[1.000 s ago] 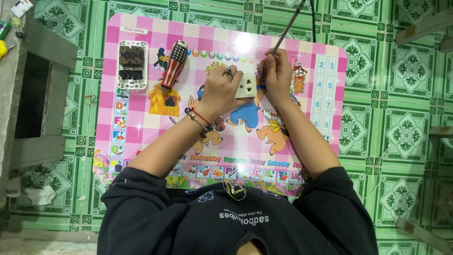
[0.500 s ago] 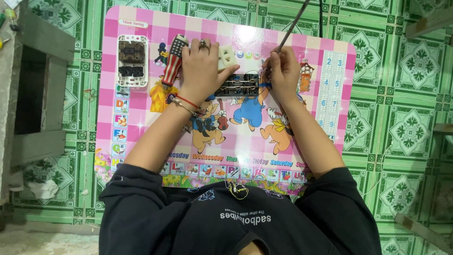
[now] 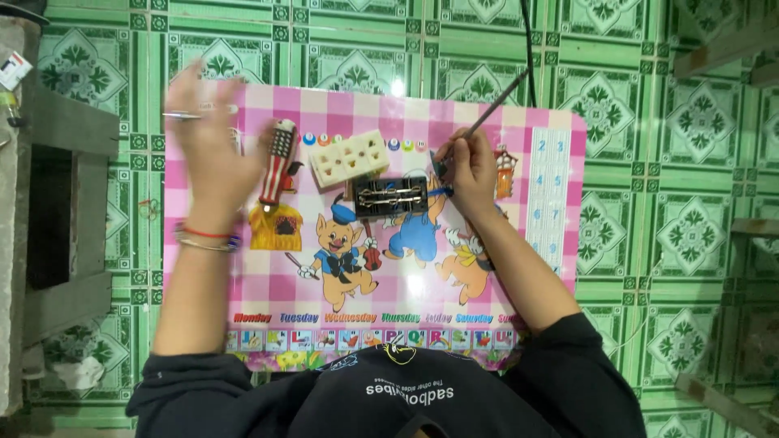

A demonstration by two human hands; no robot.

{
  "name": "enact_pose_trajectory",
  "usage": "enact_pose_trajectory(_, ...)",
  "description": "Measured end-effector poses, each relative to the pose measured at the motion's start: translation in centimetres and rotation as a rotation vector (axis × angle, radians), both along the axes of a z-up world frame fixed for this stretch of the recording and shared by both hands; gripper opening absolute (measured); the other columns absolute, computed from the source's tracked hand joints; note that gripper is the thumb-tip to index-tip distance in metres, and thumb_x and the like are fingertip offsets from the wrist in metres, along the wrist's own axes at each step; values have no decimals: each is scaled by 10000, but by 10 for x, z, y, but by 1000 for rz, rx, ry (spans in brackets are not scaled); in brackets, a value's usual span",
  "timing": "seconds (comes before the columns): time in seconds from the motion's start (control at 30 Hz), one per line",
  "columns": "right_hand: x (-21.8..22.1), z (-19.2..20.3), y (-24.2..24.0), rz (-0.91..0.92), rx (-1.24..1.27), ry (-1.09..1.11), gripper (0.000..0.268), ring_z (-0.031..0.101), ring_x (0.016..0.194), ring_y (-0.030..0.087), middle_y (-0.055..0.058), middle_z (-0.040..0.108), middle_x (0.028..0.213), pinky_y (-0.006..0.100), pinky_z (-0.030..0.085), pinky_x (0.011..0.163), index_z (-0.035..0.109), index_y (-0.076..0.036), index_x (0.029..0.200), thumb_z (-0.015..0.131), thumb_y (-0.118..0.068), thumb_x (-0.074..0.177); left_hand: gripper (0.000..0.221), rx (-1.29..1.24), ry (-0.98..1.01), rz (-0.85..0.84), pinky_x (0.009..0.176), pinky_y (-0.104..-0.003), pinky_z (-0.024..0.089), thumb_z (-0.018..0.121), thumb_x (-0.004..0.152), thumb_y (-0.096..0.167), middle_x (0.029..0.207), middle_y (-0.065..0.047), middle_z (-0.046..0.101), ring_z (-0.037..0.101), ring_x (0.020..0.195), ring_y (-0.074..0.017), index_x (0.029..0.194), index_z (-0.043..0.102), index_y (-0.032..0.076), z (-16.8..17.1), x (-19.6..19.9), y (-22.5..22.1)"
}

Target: The person uses a screwdriver to tighten screws on a white electrical outlet, securing internal components. They repeatedly flip the outlet to access different sides and continue tightening screws throughout the clip.

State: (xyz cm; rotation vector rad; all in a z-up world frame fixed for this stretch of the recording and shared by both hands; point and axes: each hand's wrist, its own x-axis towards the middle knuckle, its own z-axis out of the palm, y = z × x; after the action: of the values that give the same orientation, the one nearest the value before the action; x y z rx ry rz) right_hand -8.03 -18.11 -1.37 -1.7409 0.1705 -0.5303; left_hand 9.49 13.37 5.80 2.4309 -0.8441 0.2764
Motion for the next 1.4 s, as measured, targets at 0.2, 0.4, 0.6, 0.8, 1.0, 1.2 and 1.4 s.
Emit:
enact_pose_trajectory(0.2, 0, -10, -8, 15, 316, 37, 162, 634, 813, 93, 21, 631, 910, 207, 488, 671, 495, -127, 1205, 424, -259, 1144, 608, 244, 36, 287, 956, -668, 366, 628, 1086, 418, 1466, -347, 444, 477, 1222, -576, 1457, 569, -60, -38, 52, 114)
enact_pose_trajectory(0.4, 18, -27, -15, -55, 242, -24, 216, 668, 768, 157, 134, 712, 812, 221, 480, 646, 505, -82, 1155, 392, -266, 1144, 903, -101, 1151, 524, 1112, -675, 304, 350, 1017, 729, 1493, -392, 410, 358, 1401, -558, 1502, 460, -25, -68, 53, 109)
enact_pose_trajectory(0.6, 37, -32, -37, -16, 283, -49, 238, 723, 865, 221, 145, 707, 841, 280, 539, 744, 519, -66, 1178, 378, -255, 1144, 731, -464, 1304, 454, 1029, -656, 412, 510, 1070, 564, 1523, -301, 419, 458, 1353, -495, 1589, 333, 81, -139, 114, 123)
enact_pose_trajectory(0.8, 50, -43, -45, -23, 473, -129, 227, 713, 809, 233, 143, 659, 766, 290, 544, 742, 482, -74, 1191, 342, -249, 1155, 703, -450, 1336, 444, 775, -555, 573, 497, 1094, 585, 1317, -259, 586, 653, 1084, -425, 1588, 365, 102, -167, 123, 141)
enact_pose_trajectory(1.0, 48, -54, -45, 0, 469, -149, 240, 719, 826, 241, 158, 678, 799, 303, 542, 779, 499, -74, 1165, 349, -260, 1146, 752, 35, 1045, 423, 1125, -632, 333, 338, 1095, 654, 1439, -331, 527, 433, 1366, -513, 1493, 533, 46, -65, 36, 131)
enact_pose_trajectory(1.2, 43, -43, -45, 14, 481, -173, 237, 735, 878, 263, 180, 698, 878, 317, 561, 805, 477, -99, 1188, 349, -294, 1145, 868, 410, 803, 751, 998, -625, 446, 257, 1142, 788, 1157, -378, 715, 605, 1205, -554, 1229, 688, 40, -98, -91, 188)
enact_pose_trajectory(1.4, 47, -30, -44, 5, 501, -123, 252, 736, 887, 210, 134, 706, 938, 272, 565, 779, 439, -150, 1208, 338, -371, 1140, 695, 458, 548, 845, 860, -539, 533, 383, 1128, 657, 898, -248, 763, 702, 986, -482, 1003, 807, 120, -81, -95, 168)
